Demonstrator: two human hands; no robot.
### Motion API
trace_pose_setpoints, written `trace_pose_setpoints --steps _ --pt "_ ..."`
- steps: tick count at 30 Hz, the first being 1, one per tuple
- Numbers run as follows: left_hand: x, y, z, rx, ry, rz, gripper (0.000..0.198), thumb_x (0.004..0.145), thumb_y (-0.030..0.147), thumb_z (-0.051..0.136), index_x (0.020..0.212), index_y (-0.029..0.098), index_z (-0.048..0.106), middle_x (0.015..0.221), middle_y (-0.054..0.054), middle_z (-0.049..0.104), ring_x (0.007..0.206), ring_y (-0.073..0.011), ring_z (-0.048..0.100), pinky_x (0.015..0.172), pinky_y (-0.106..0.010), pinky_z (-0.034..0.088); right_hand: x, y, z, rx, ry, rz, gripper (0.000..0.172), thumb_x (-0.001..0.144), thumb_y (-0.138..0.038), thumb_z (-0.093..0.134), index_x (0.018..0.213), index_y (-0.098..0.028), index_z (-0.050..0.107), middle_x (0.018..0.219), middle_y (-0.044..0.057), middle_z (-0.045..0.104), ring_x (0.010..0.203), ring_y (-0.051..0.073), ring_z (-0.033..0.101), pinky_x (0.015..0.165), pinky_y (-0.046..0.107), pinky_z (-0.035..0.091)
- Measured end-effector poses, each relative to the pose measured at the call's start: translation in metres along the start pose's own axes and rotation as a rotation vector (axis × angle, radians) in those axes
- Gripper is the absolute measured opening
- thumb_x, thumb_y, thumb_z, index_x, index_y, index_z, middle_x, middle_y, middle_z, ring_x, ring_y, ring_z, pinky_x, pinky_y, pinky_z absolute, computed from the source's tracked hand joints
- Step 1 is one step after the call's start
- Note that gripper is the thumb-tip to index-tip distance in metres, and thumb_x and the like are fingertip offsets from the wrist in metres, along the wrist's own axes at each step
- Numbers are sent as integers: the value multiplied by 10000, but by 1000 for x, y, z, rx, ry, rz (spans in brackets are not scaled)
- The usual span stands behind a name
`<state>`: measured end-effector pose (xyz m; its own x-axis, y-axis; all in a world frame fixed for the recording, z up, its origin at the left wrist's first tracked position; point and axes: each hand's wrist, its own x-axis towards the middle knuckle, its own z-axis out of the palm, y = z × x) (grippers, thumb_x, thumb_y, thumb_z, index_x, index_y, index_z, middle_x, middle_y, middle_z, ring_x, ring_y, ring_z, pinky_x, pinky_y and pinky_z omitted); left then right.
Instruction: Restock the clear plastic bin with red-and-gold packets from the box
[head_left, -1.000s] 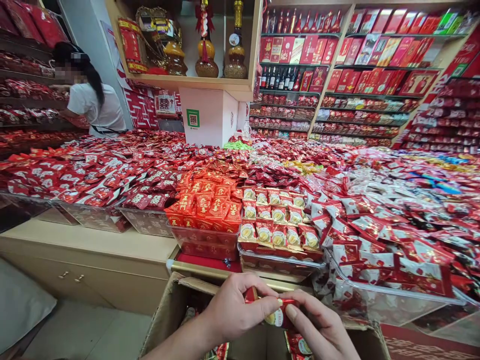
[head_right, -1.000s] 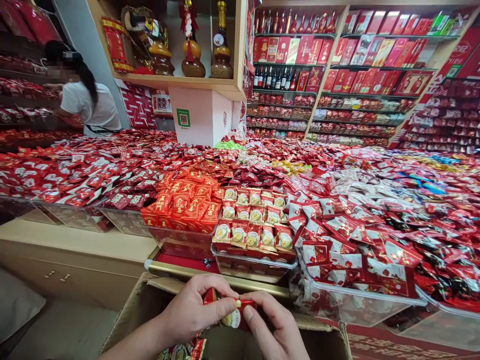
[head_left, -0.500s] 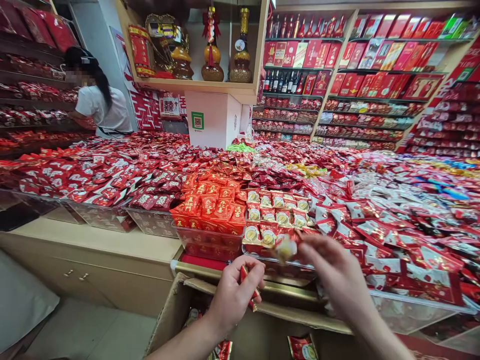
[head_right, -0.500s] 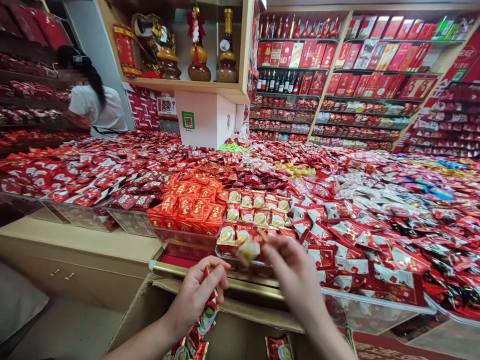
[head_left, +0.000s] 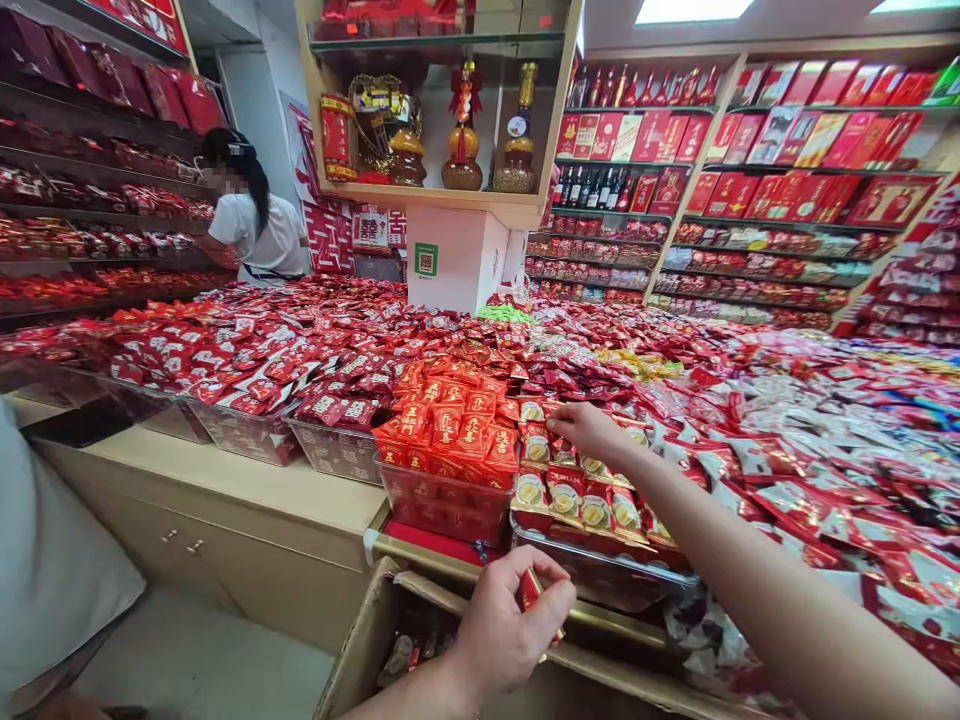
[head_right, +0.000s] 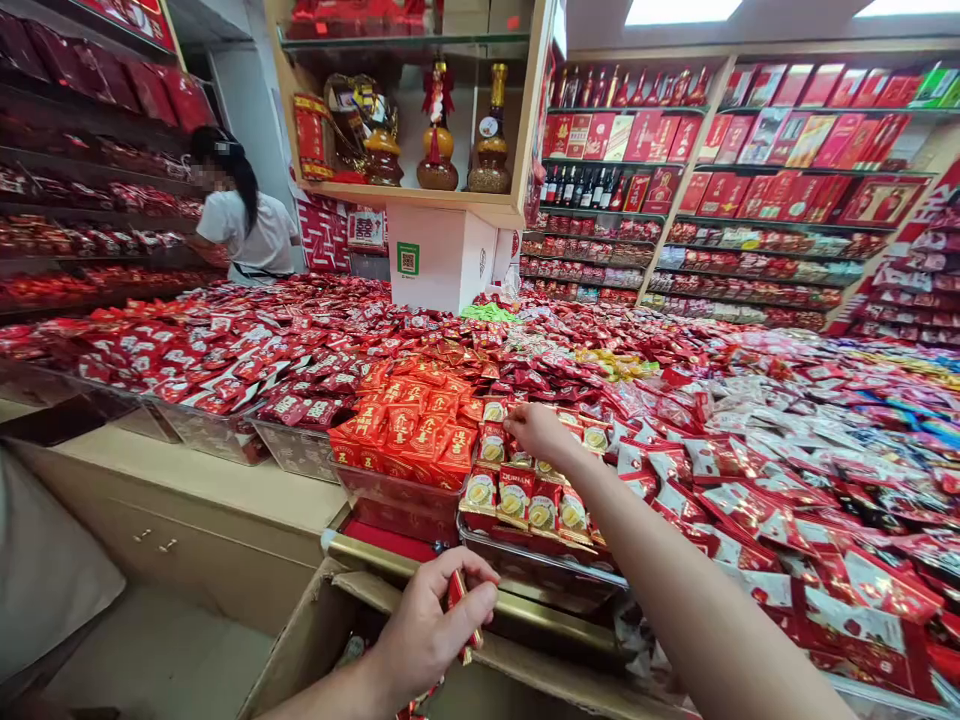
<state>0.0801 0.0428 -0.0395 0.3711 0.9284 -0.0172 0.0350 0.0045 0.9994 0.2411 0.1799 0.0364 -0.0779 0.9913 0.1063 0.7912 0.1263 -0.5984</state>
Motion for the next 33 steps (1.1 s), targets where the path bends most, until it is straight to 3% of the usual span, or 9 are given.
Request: trace_pose_setpoints --steps 7,12,15,18,21,24,30,33 --pt "0 -1 -1 -101 -63 -10 352 737 470 516 887 152 518 595 31 465 494 -95 474 444 -192 378 6 0 4 -143 13 -4 93 787 -211 560 766 -133 606 644 -18 588 586 117 536 587 260 421" --pt "2 1 -7 -276 -78 -22 370 771 469 450 966 157 485 674 7 512 530 -103 501 488 -214 398 5 6 -1 -129 141 0 117 744 -199 562 832 -142 613 763 50 641 682 162 572 607 264 405" --pt "3 1 -10 -343 -71 -25 330 790 407 433 1001 158 480 710 -2 528 550 -112 520 507 -225 400 -7 5 -9 -90 225 -3 115 726 -188 551 815 -145 610 802 81 643 741 198 576 635 278 398" --pt "5 2 -12 -518 -81 7 312 774 326 440 1033 155 470 747 -18 555 616 -140 549 570 -260 430 -39 -3 -11 -8 208 -63 119 763 -243 509 778 -162 595 720 43 624 658 167 556 588 261 397" --pt "6 7 -12 -705 -78 30 287 765 261 442 1027 149 480 784 -40 597 710 -161 577 666 -283 437 -86 -13 2 170 50 -132 276 808 -412 445 714 -184 571 581 -3 554 534 136 500 482 235 374" --pt "7 11 -9 -674 -40 59 221 779 223 517 990 157 526 879 -50 622 812 -156 576 737 -270 431 -127 -15 27 590 -129 -139 236 764 -422 542 792 -189 562 679 2 567 608 141 514 530 236 399" --pt "9 5 -6 -454 44 77 213 703 248 680 877 149 606 842 -33 665 774 -117 583 736 -215 446 -151 -1 56 908 36 13 260 697 -370 653 632 -160 515 557 -35 481 517 86 393 484 202 327" --pt "9 4 -5 -462 -35 86 282 678 239 703 927 150 604 868 -48 669 812 -134 594 739 -226 466 -152 7 55 1041 78 95 291 671 -360 687 589 -149 504 509 -44 474 477 67 367 452 187 290"
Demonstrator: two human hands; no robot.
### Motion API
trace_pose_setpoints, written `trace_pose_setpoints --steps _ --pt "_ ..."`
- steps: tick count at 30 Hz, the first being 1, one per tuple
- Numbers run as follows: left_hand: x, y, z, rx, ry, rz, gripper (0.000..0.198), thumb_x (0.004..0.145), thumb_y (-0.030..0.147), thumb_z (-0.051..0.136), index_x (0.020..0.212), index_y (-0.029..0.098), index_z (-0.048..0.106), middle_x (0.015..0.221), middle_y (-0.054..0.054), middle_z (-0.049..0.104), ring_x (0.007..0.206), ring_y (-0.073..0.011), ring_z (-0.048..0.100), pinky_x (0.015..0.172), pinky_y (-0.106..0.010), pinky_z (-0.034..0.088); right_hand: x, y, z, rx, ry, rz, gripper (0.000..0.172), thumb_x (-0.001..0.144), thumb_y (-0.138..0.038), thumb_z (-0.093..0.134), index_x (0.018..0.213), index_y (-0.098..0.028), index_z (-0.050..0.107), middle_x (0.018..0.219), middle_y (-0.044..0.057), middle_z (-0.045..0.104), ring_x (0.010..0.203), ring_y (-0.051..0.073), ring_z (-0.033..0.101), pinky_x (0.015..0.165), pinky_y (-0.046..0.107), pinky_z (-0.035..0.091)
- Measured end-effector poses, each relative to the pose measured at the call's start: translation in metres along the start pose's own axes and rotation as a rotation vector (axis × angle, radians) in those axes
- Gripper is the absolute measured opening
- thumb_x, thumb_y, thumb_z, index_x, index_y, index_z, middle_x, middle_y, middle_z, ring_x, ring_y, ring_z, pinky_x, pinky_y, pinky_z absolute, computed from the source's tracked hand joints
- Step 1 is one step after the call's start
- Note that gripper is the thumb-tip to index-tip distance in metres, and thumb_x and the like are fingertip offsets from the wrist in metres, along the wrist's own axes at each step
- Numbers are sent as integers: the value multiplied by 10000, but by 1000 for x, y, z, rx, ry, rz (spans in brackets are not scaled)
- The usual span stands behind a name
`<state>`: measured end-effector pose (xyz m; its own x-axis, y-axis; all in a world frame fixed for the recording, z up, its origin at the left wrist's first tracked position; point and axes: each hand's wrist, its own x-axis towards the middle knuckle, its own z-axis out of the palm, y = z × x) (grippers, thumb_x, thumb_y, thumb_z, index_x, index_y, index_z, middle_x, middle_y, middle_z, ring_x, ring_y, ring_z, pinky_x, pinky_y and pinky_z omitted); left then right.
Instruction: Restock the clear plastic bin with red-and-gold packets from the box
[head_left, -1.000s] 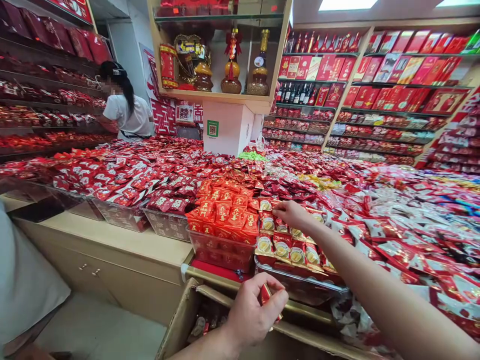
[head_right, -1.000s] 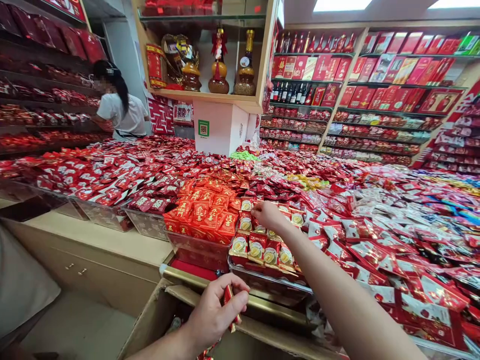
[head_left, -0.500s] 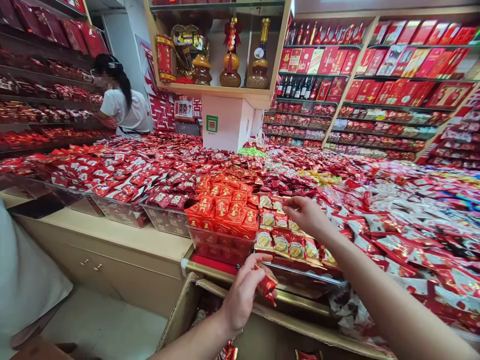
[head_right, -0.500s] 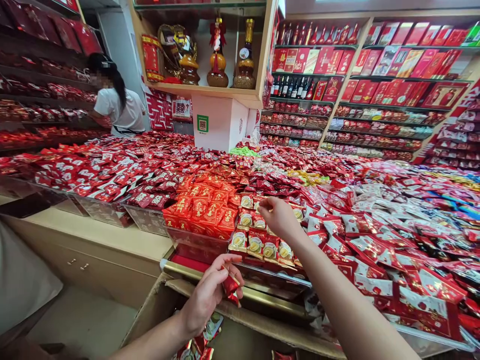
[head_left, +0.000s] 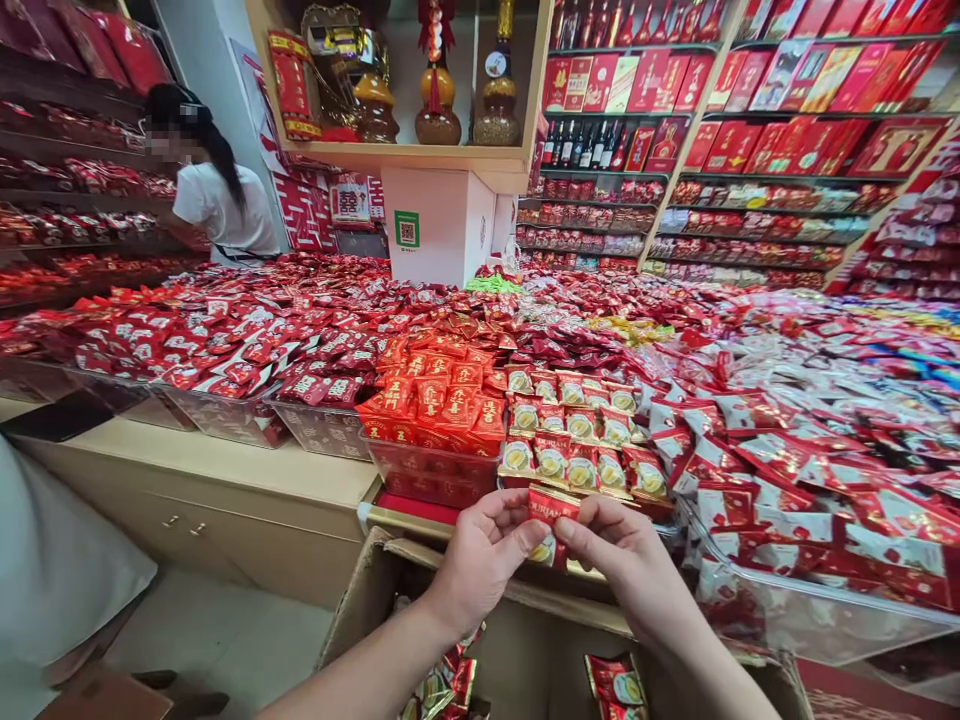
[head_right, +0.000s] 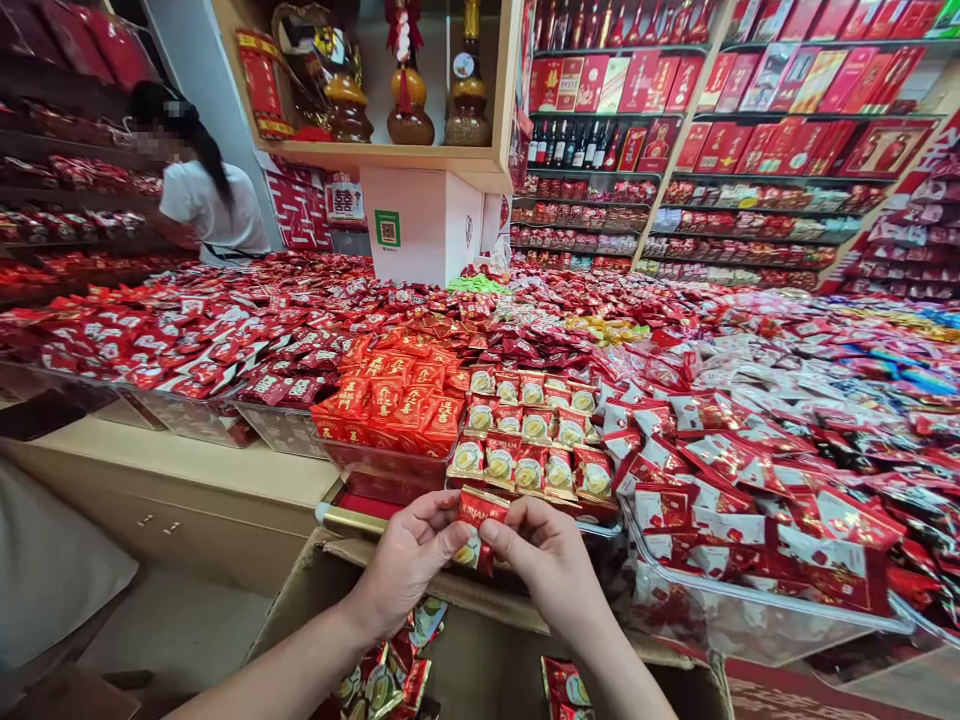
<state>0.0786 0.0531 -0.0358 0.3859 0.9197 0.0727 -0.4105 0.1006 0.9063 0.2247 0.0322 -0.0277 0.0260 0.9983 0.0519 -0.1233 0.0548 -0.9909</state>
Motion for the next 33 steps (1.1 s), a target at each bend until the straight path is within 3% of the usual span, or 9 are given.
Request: trace_pose_setpoints --steps 5,11,15,17,19,21,24,28,33 --pt "-2 2 4 35 -32 -62 282 671 248 705 903 130 595 752 -38 650 629 -117 609 587 -215 493 -3 2 -9 232 150 0 251 650 -313 720 627 -163 521 527 -45 512 479 64 415 454 170 329" --pt "-6 3 5 158 -82 7 280 731 261 641 987 174 568 935 -74 644 786 -166 597 647 -259 502 -10 8 3 183 89 -63 223 675 -302 701 757 -179 532 584 -29 540 492 88 486 431 181 392" --pt "-7 4 0 565 17 328 229 736 182 627 963 213 615 911 -52 647 841 -179 581 772 -292 456 -17 8 16 201 150 -158 248 698 -271 682 794 -219 460 761 -16 537 602 99 523 535 210 467" --pt "-6 5 -3 733 -12 512 259 731 146 623 973 240 629 916 -51 634 881 -188 559 811 -309 435 -20 7 19 186 108 -177 278 680 -269 696 824 -229 462 802 -6 527 662 115 528 601 231 482" --pt "-7 6 -4 796 -92 592 301 717 139 633 1000 242 622 931 -63 608 891 -193 545 806 -312 438 -21 7 20 146 94 -169 290 674 -276 698 843 -232 465 787 0 526 684 136 534 611 246 487" --pt "-8 7 -4 777 -141 577 343 702 159 651 1035 227 599 1014 -85 563 957 -210 520 838 -323 429 -20 6 18 110 133 -150 249 701 -287 672 851 -223 483 809 16 551 709 149 547 631 257 488" --pt "-9 6 -2 601 -74 426 353 755 199 599 1100 226 527 1109 -87 525 1041 -212 487 893 -327 402 -17 4 12 172 177 -120 240 720 -289 657 907 -217 524 893 32 589 806 159 556 720 267 471" --pt "-6 2 1 349 45 165 281 760 227 601 1031 209 527 833 -16 580 786 -133 555 703 -222 462 -16 5 9 284 173 -64 206 702 -270 681 866 -219 567 835 4 611 767 133 549 698 240 452" --pt "-4 1 3 283 79 127 234 736 230 624 945 174 537 698 18 543 643 -101 532 608 -197 446 -11 4 4 223 169 -79 149 713 -315 661 761 -197 584 709 -5 602 671 133 545 640 256 450"
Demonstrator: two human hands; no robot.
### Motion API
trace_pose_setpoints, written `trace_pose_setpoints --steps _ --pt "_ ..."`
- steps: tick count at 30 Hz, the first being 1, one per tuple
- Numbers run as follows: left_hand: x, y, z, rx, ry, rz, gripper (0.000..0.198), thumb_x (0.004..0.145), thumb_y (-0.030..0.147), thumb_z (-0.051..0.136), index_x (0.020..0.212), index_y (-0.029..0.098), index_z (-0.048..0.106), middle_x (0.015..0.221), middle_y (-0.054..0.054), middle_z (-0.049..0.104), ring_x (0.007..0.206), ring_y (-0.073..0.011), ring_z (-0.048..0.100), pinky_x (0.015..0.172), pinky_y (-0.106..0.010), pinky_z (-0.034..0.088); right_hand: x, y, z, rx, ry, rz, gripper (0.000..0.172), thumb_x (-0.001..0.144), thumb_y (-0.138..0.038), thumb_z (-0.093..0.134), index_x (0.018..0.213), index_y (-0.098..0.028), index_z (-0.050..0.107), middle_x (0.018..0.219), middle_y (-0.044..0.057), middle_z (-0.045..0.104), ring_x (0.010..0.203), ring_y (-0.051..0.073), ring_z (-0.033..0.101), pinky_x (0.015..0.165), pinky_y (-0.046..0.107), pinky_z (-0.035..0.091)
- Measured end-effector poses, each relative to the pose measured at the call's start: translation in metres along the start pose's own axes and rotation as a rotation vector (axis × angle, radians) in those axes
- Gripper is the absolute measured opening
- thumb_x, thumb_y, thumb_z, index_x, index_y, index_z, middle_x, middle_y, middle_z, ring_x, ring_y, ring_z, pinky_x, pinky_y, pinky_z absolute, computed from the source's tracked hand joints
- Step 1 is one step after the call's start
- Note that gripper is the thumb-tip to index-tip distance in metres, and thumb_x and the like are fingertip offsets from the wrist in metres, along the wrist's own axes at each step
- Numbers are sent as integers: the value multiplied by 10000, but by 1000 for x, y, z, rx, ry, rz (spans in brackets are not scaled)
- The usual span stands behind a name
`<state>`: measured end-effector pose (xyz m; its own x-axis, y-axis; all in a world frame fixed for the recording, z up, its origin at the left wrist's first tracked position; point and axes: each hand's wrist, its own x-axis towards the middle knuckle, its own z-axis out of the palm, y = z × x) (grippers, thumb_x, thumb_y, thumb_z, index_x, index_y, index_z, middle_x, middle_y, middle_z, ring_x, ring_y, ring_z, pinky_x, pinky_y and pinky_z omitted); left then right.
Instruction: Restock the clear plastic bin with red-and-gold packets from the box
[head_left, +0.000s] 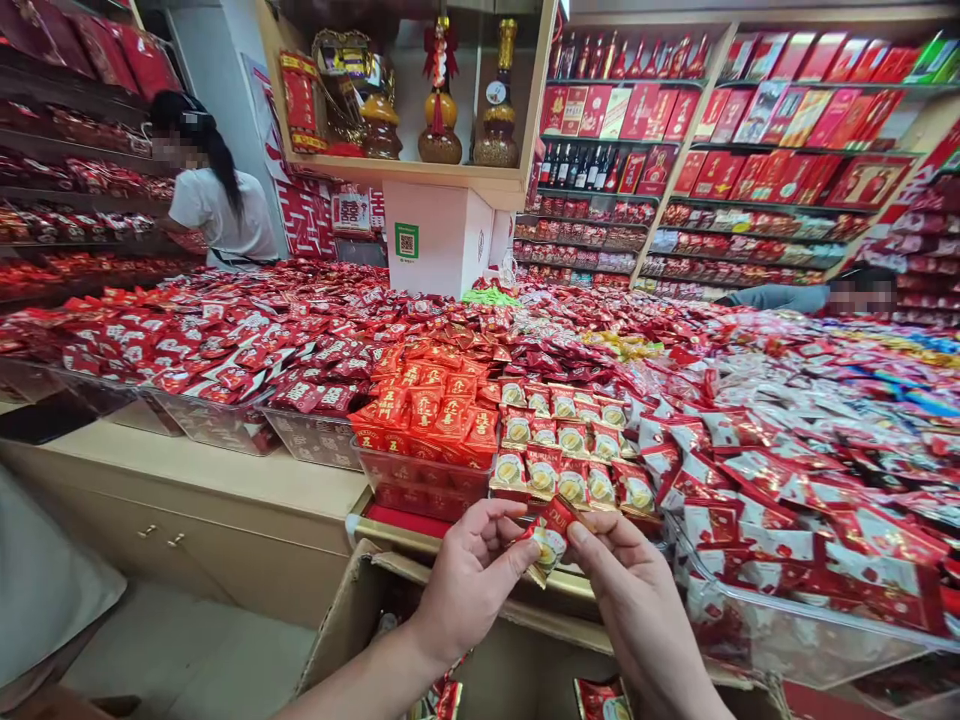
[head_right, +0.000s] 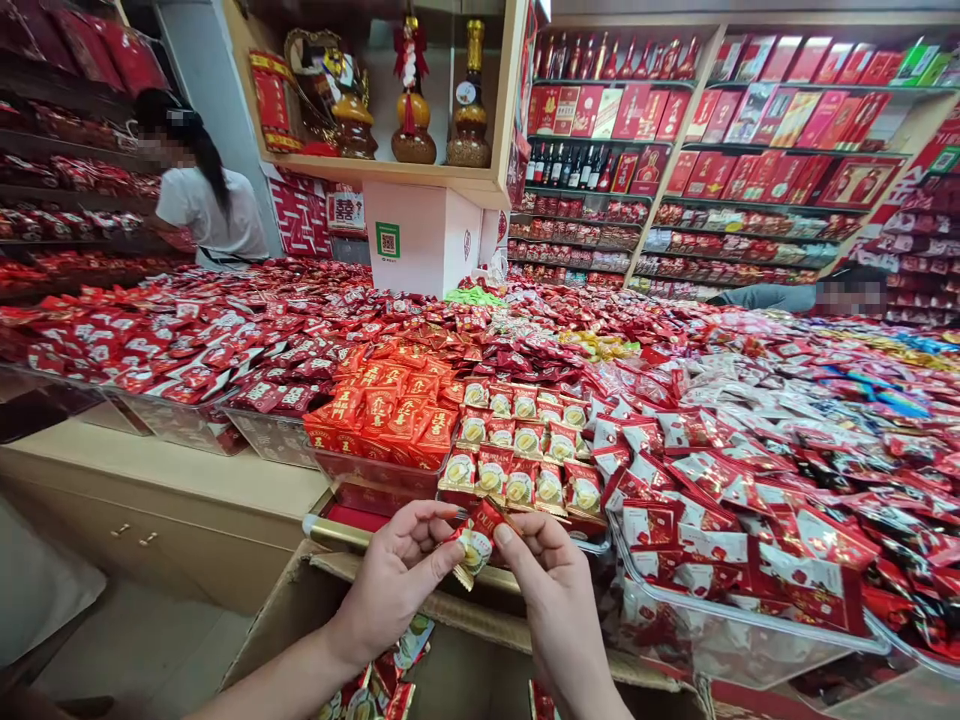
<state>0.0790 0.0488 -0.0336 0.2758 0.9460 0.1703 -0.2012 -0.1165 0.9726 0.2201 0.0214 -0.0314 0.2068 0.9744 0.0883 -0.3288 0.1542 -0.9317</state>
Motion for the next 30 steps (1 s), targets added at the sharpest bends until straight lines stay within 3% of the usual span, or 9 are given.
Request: trace_pose_setpoints --steps 3,6,9,12,14,18,22,27,30 --pt "-3 0 -3 91 7 89 209 804 241 532 1005 187 511 785 -17 579 719 -138 564 683 -255 458 29 -20 -5 -224 118 -220 171 721 -332 644 826 -209 589 752 9 618 698 155 560 658 285 450" --pt "-1 6 -10 364 -4 301 167 817 184 494 969 191 562 875 -55 601 810 -171 559 751 -293 441 77 -45 -9 -675 225 -481 187 784 -341 540 873 -182 581 779 42 626 696 162 569 658 291 446" --pt "16 20 -15 674 -52 542 248 816 122 451 1001 203 595 997 -80 603 944 -213 507 861 -358 378 123 -56 -9 -838 160 -444 188 767 -285 526 883 -146 577 765 68 637 673 175 580 615 292 446" --pt "49 37 -15 1023 -69 593 307 815 115 422 1067 189 580 1103 -102 580 1018 -265 439 883 -433 321 149 -49 -7 -988 124 -374 148 725 -220 549 839 -135 589 645 52 626 566 176 559 551 295 416" --pt "74 43 -14 1247 -111 541 304 810 109 414 1056 182 578 1088 -106 589 1030 -288 417 850 -454 318 155 -41 -6 -1074 107 -344 132 721 -194 538 827 -134 589 640 50 625 533 168 552 535 290 405" --pt "104 44 -10 1359 -175 503 183 786 135 466 878 183 616 950 -100 633 972 -302 435 789 -455 332 155 -32 -6 -1189 73 -337 111 739 -175 519 818 -142 590 724 63 642 589 164 578 573 278 413" --pt "108 41 -8 1419 -185 478 126 780 155 485 820 165 605 933 -124 622 968 -312 423 790 -467 322 152 -31 -3 -1286 29 -368 90 735 -166 536 781 -158 613 710 60 643 679 193 584 636 292 411" --pt "110 41 -4 1469 -192 452 94 759 166 528 817 149 601 928 -150 613 967 -321 421 790 -469 318 153 -33 3 -1346 23 -448 122 738 -139 520 786 -148 632 855 105 607 876 230 546 774 322 390" --pt "111 50 -2 1478 -206 463 86 749 172 543 806 151 604 920 -148 614 960 -324 431 789 -466 316 136 -45 7 -1322 44 -498 158 763 -172 492 858 -133 613 957 136 556 874 238 539 781 342 393"
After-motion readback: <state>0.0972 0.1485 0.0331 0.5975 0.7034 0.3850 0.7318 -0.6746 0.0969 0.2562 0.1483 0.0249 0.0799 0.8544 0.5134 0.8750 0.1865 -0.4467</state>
